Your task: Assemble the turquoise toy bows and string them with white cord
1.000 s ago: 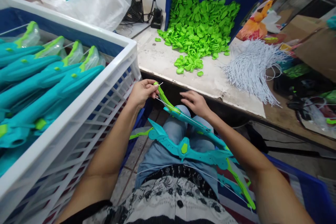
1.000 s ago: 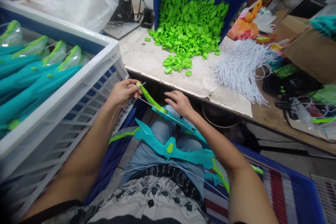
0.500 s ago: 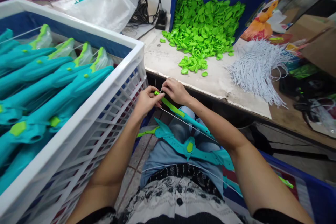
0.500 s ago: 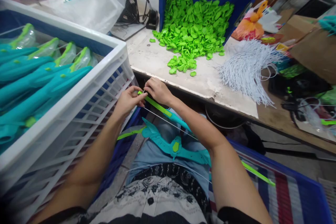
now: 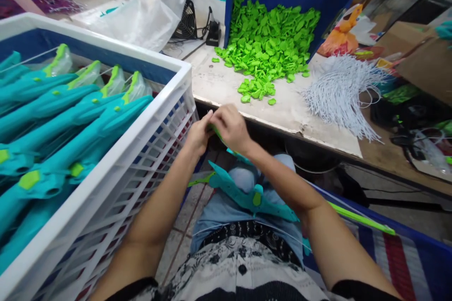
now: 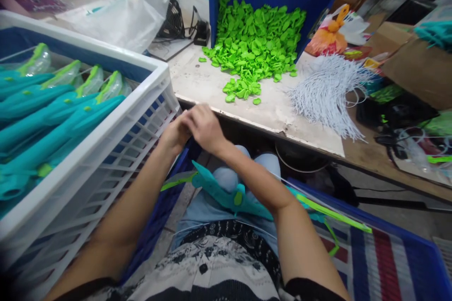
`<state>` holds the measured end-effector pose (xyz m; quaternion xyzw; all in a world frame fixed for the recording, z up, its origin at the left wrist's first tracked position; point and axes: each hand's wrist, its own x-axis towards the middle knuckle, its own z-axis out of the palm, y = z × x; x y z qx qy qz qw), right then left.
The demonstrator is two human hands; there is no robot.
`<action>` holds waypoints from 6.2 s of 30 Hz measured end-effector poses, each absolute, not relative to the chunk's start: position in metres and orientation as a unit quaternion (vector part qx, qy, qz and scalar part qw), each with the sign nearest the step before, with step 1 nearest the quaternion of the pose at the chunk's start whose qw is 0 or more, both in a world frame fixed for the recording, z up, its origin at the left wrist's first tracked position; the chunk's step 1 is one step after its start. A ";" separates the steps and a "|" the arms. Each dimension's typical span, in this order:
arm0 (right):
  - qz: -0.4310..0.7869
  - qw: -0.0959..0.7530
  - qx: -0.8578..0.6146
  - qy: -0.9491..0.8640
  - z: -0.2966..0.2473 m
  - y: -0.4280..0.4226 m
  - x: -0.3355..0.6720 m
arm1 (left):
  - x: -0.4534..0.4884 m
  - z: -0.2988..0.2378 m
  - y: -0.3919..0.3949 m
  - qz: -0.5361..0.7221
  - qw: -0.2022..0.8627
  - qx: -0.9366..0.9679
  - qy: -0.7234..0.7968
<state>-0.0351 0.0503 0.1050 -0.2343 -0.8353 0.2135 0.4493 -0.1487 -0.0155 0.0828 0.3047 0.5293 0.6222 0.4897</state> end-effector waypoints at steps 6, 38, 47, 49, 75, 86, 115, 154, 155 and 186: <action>0.285 0.490 -0.292 -0.770 0.063 0.001 -0.043 | -0.167 0.101 -0.017 0.570 0.305 0.439 0.623; 0.292 0.500 -0.278 -0.766 0.074 0.029 -0.043 | -0.162 0.098 -0.024 0.626 0.502 0.307 0.512; 0.223 0.476 -0.299 -0.797 0.073 0.030 -0.033 | -0.151 0.088 -0.019 0.618 0.368 0.370 0.588; 0.231 0.471 -0.290 -0.801 0.072 0.031 -0.031 | -0.151 0.086 -0.019 0.611 0.353 0.385 0.595; 0.216 0.408 -0.352 -0.815 0.074 0.040 -0.022 | -0.144 0.088 -0.027 0.482 0.124 0.540 0.678; 0.280 0.388 -0.231 -0.847 0.083 -0.008 -0.009 | -0.164 0.082 -0.053 0.498 0.256 0.547 0.623; 0.507 -0.001 -0.168 -0.846 -0.007 -0.102 -0.012 | -0.089 0.044 -0.257 0.588 0.749 0.008 0.305; 0.788 0.043 -0.316 -0.526 -0.013 -0.091 0.044 | -0.141 0.080 -0.179 0.577 0.307 0.324 0.684; 0.788 0.043 -0.314 -0.528 -0.013 -0.091 0.044 | -0.140 0.080 -0.179 0.575 0.308 0.327 0.683; 0.447 0.337 -0.252 -0.789 0.054 -0.033 -0.024 | -0.142 0.074 -0.167 0.496 0.229 0.432 0.718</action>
